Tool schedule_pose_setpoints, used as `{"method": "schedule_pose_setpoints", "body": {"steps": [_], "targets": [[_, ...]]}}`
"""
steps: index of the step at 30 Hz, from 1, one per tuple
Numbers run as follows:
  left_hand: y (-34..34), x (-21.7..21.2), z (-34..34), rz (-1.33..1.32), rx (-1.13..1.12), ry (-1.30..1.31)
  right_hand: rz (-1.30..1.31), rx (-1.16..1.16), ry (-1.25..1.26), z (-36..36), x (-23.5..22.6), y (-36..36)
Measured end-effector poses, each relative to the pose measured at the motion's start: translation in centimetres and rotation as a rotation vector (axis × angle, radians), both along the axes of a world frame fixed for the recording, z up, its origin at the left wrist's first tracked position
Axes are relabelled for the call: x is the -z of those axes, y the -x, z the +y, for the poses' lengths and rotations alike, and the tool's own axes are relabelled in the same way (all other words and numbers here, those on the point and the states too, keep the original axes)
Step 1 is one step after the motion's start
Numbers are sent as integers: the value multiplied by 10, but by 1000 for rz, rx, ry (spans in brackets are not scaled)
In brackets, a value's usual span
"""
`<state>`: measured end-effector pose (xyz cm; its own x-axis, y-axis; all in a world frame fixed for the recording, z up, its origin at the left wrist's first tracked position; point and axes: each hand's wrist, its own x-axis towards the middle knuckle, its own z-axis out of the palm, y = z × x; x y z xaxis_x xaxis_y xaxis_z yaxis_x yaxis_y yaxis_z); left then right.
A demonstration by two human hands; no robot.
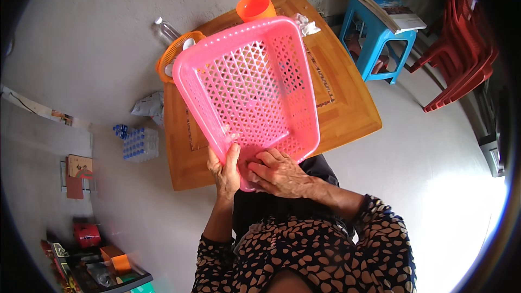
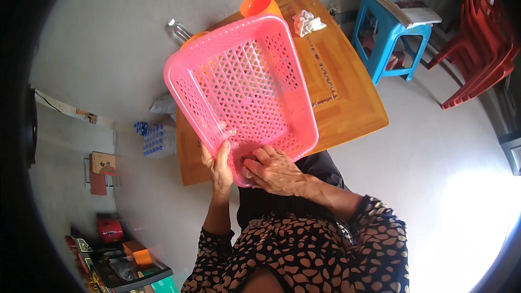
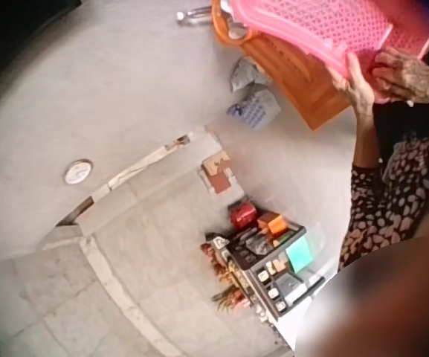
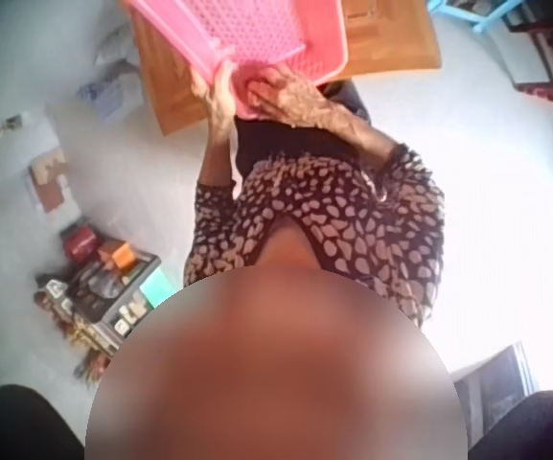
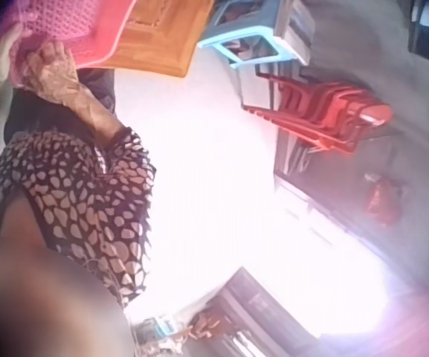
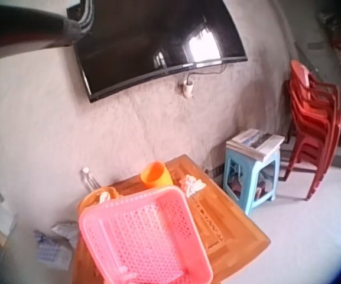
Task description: The person wipes the inside and outside of a pink plastic basket using a cloth. They rotate the basket to clean all sides and then wipe the wooden table surface underneath it.
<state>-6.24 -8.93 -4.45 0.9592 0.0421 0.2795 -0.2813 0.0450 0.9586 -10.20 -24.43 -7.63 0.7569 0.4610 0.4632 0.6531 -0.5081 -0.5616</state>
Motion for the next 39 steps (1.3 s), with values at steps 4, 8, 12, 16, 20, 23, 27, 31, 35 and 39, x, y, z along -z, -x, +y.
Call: {"method": "schedule_pose_setpoints", "body": {"steps": [4, 8, 12, 16, 20, 23, 27, 31, 35, 39], "targets": [[-1, -12, 5, 118, 6, -82, -64, 49, 211, -58, 11, -22], [-4, -18, 5, 88, 18, -211, -317, 246, 450, -73, -13, -54], [-5, -41, 0, 204, 53, -217, -474, 498, 539, -89, -67, -109], [-2, -51, -7, 208, 82, -271, -517, 623, 533, -97, -50, -134], [-5, -45, -14, 104, 15, -245, -443, 599, 487, -92, -30, -100], [-10, -43, -15, 127, 24, -171, -418, 522, 567, -83, -17, -72], [-13, -40, -13, 146, -17, -142, -296, 343, 533, -76, -9, -44], [-19, -35, 1, 247, -40, -182, -275, 96, 371, -85, 1, -26], [-21, -35, 6, 369, -5, -163, -319, 313, 250, -103, -18, -71], [-25, -31, 10, 459, 122, -175, -399, 663, 122, -110, -30, -133]]}}
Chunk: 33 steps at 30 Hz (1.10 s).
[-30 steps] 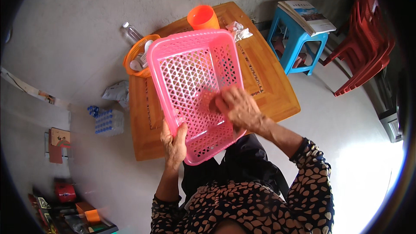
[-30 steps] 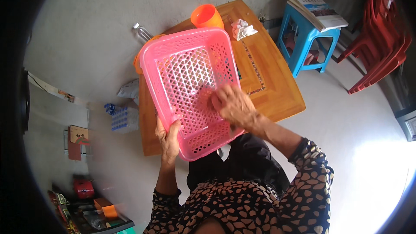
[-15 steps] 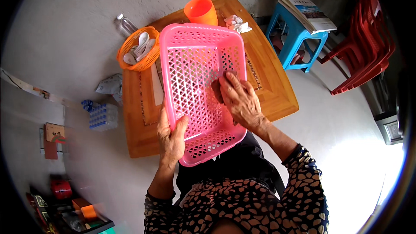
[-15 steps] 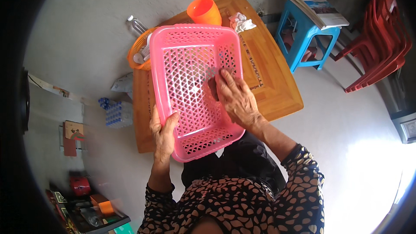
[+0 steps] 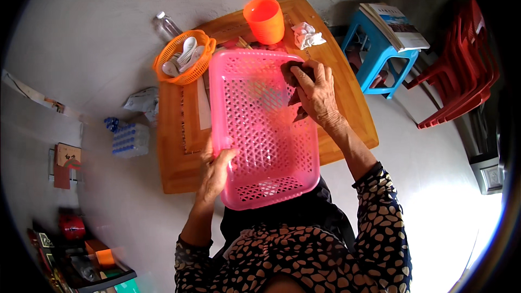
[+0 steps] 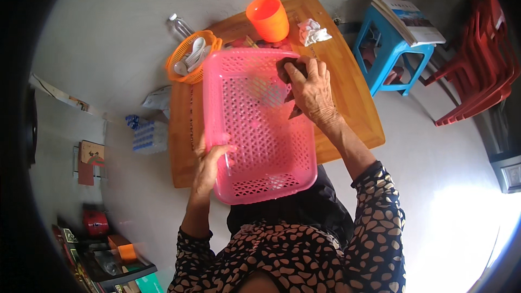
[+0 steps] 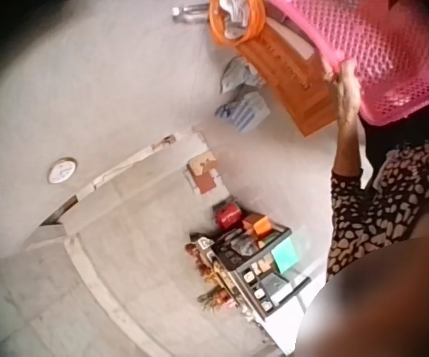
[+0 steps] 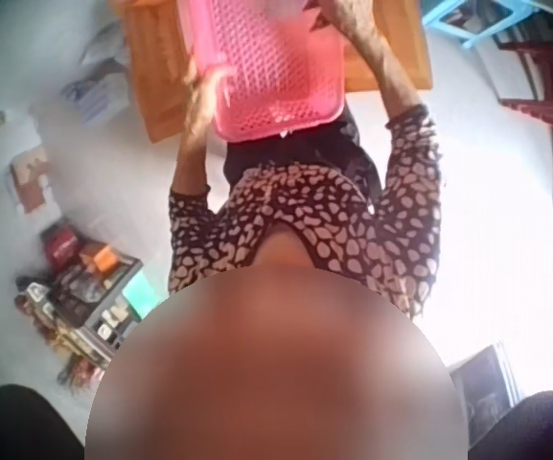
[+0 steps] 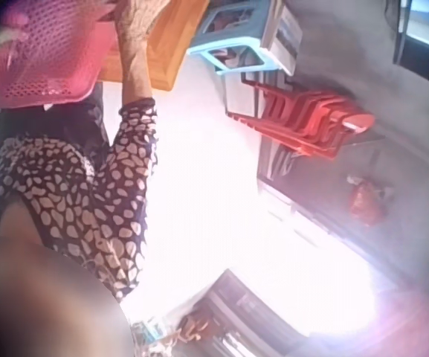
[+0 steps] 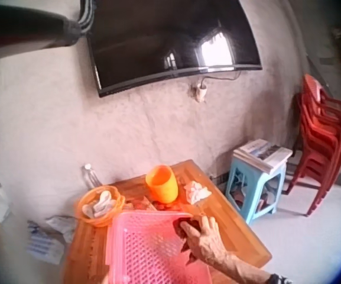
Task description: The person wipes the inside and outside of a pink plastic basket using a cloth. They rotate the basket to clean all sides and then wipe the wooden table surface underneath it.
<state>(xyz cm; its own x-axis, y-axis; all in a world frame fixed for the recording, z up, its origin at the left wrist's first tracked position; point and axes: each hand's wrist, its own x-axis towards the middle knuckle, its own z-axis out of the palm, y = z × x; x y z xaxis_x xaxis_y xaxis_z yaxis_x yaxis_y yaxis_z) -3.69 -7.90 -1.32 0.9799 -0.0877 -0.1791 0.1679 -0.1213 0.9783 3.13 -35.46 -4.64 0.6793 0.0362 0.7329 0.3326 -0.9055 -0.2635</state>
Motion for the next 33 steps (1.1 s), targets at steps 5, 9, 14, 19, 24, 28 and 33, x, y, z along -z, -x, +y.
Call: {"method": "schedule_pose_setpoints", "body": {"steps": [5, 9, 14, 19, 24, 28, 33], "targets": [[-5, 8, 7, 204, -57, 101, 157, -122, 167, 24, 15, 39], [-6, 25, 11, 318, 8, 161, 384, -242, 336, 37, 29, 67], [-12, 51, 5, 396, 53, 224, 415, -68, 89, 56, 30, 31], [-11, 54, -2, 423, -4, 354, 820, 78, -15, 78, 47, -4], [-13, 59, 2, 427, 8, 371, 653, -61, 228, 111, 92, 3], [-12, 67, 3, 411, 2, 472, 694, -297, 244, 111, 66, 27], [-16, 82, -3, 206, -59, 529, 784, -498, 275, 98, 41, 60]]}}
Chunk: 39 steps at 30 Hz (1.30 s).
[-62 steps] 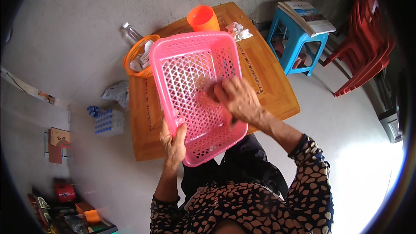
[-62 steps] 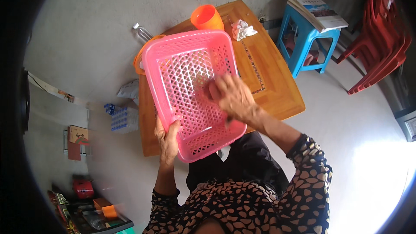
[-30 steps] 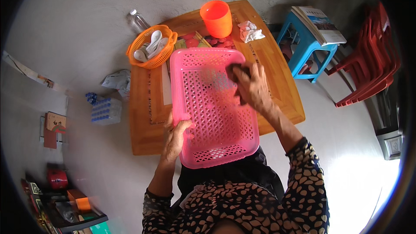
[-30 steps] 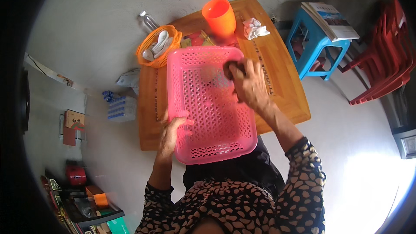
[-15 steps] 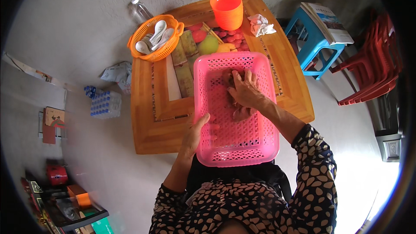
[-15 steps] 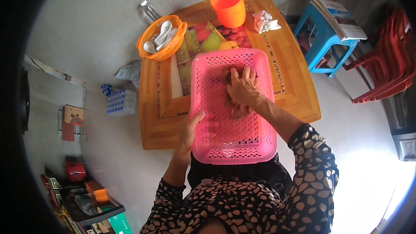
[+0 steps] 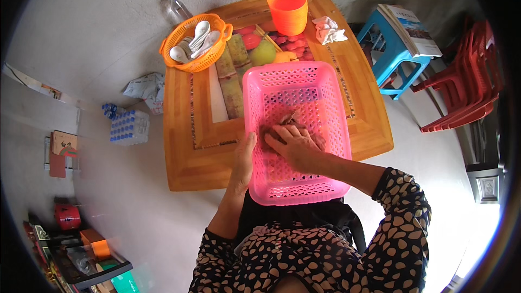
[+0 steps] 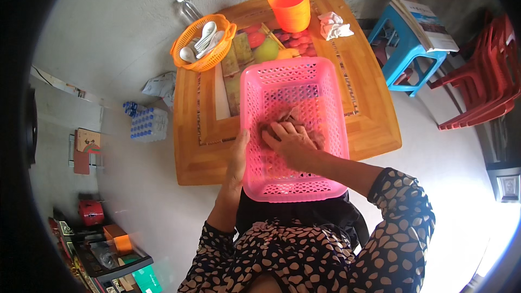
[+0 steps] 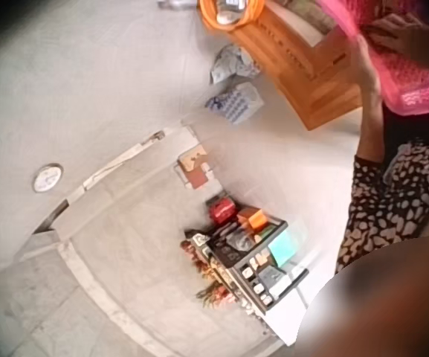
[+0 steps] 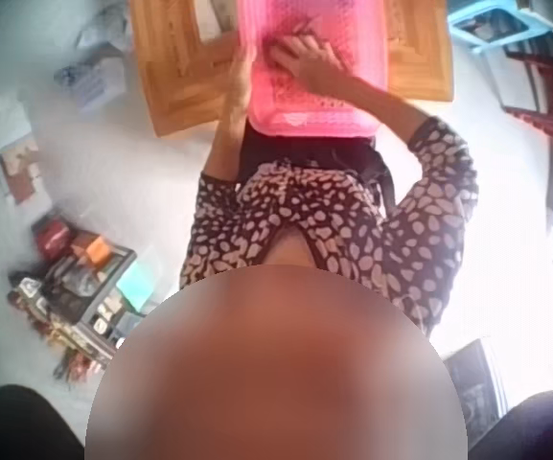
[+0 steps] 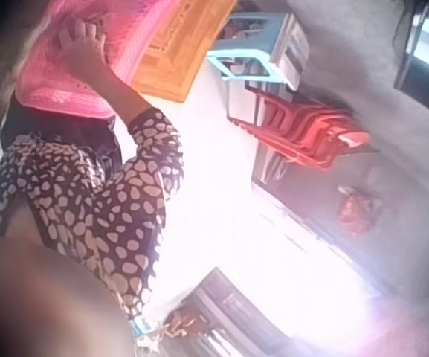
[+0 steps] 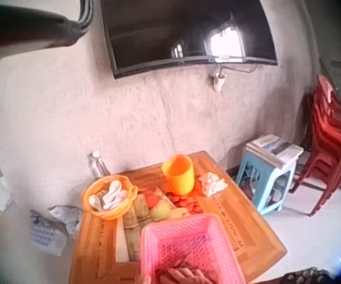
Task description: The person wipes the inside and outside of a pink plastic basket using a cloth. They rotate the basket to clean all sides and then wipe the wooden table surface underneath it.
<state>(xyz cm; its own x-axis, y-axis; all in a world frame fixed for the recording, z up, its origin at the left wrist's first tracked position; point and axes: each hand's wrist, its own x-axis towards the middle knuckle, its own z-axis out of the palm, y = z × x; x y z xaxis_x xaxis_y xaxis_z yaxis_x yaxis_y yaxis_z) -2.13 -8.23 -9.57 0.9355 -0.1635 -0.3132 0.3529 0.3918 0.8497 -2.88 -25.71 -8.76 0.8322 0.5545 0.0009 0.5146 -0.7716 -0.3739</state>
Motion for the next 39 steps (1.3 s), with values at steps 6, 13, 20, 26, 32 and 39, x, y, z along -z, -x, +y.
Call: {"method": "schedule_pose_setpoints", "body": {"steps": [6, 13, 20, 26, 32, 39], "targets": [[-2, 8, 5, 138, 85, 65, 294, -217, -332, -17, 7, 27], [1, -3, 33, 275, 140, -7, 888, -147, -852, -43, -56, 29], [8, -61, 12, 0, 205, -395, -579, 79, -664, 4, -93, -21], [17, -62, 6, -290, 173, -514, -990, 83, -384, 10, -82, -73], [24, -68, 3, -335, 228, -602, -936, 333, -198, -40, -57, -96], [27, -56, -3, -274, 97, -429, -648, 661, 181, -98, -26, -67]]}}
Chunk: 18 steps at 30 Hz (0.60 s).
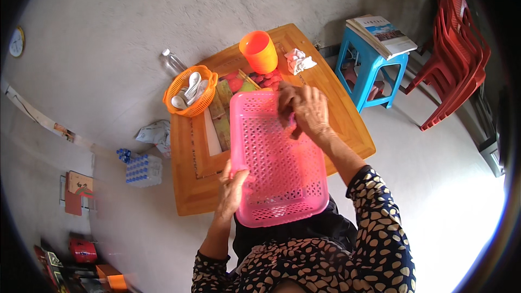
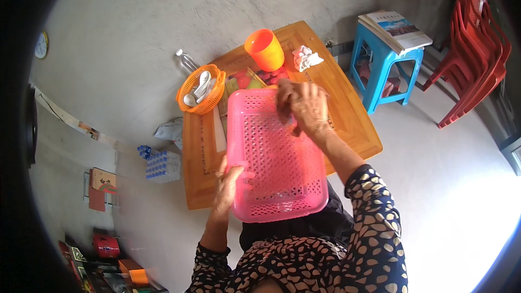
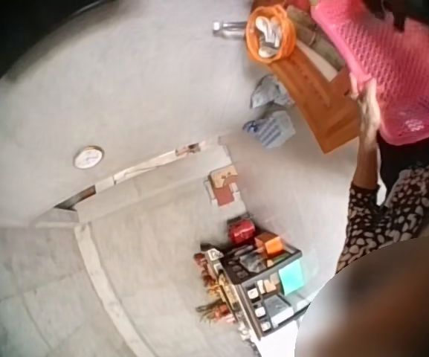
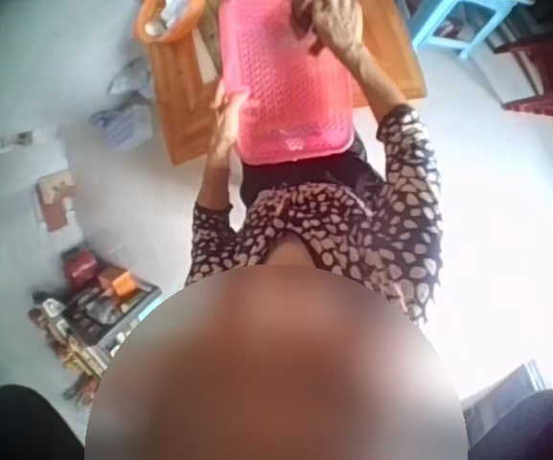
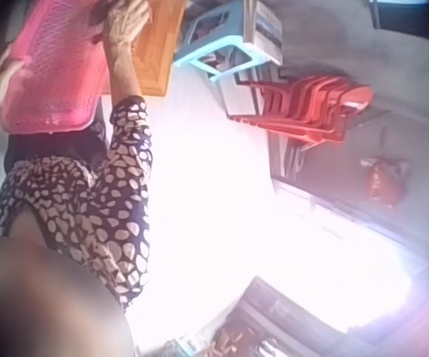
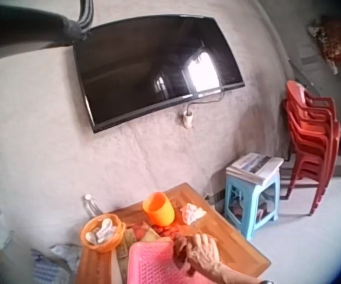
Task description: The person wipes the inside and outside of a pink plastic basket using a cloth. They rotate the basket to clean all sides and then wipe the wooden table surface underneath it.
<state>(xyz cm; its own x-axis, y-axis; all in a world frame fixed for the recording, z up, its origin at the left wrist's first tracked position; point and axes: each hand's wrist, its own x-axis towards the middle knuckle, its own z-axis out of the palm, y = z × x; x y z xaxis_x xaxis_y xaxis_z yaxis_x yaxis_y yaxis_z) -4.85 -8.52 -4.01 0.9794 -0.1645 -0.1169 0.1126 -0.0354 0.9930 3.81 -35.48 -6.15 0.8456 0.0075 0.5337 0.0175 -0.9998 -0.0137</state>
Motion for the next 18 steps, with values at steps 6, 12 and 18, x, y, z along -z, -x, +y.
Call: {"method": "schedule_pose_setpoints", "body": {"steps": [6, 12, 18], "targets": [[-4, -3, 16, 135, 66, -72, -32, 112, -573, -25, 13, 24], [-28, -7, 31, 211, 46, 39, -23, -38, -1352, -45, 5, 51], [-54, 28, 46, 454, 119, 175, -15, 23, -1107, 14, 49, 58]]}}
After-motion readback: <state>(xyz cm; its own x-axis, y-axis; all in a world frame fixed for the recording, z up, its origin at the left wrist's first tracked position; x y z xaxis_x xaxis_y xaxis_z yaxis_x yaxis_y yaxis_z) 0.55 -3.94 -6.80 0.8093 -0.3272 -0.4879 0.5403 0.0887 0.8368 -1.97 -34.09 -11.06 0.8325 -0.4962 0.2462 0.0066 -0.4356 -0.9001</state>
